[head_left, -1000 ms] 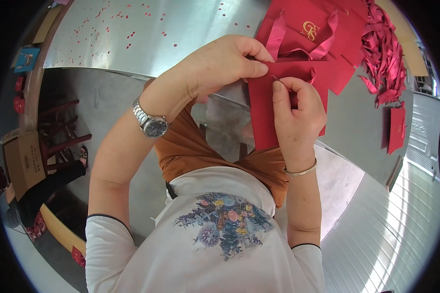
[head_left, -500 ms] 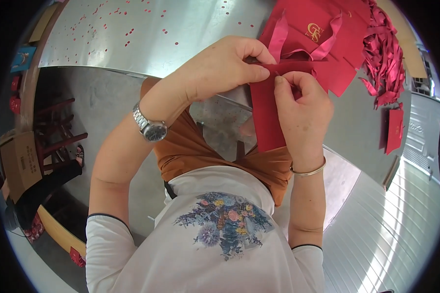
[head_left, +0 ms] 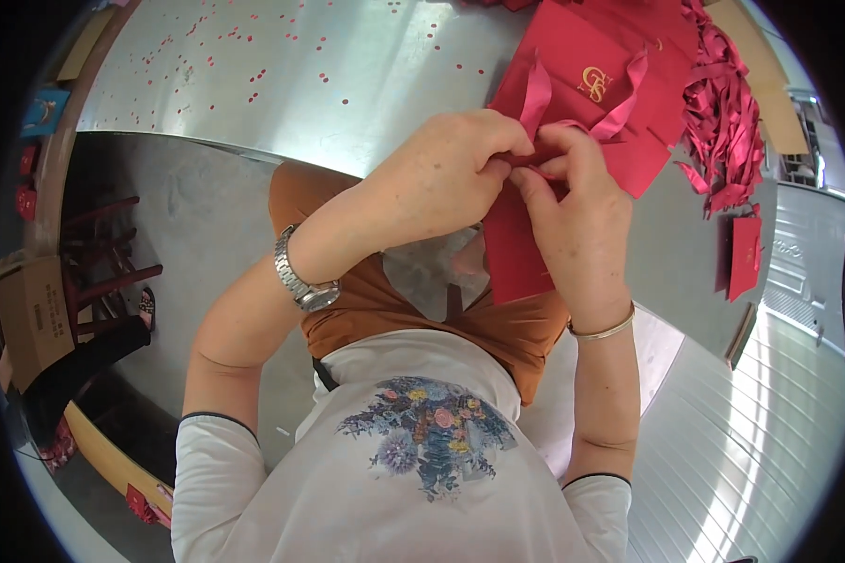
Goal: The person attaches pink ribbons to red gift bags by hand at a work table.
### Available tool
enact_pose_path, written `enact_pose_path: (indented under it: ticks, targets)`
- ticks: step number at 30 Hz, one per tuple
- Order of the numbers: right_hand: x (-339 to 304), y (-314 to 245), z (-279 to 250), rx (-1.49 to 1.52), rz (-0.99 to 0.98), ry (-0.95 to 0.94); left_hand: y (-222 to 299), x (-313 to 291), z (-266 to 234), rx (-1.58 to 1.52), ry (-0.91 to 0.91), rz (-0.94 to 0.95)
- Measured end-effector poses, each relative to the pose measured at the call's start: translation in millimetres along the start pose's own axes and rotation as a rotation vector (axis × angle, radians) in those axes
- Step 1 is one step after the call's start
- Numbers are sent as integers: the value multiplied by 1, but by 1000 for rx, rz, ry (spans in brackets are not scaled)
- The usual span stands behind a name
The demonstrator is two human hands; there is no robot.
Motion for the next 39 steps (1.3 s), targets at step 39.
enact_pose_path:
  ticks: [39]
  targets:
    - [-56, 37, 3, -77, -112, 102, 1, 29, -20, 679, -417, 162]
Point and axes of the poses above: each hand's wrist, its own x-axis towards the middle knuckle, its own z-axis out of the palm, y = z × x, the point moved 6 cm from there along x, towards the middle knuckle, and after that the axes turned 4 degrees about -x, right-handed, at the moved point
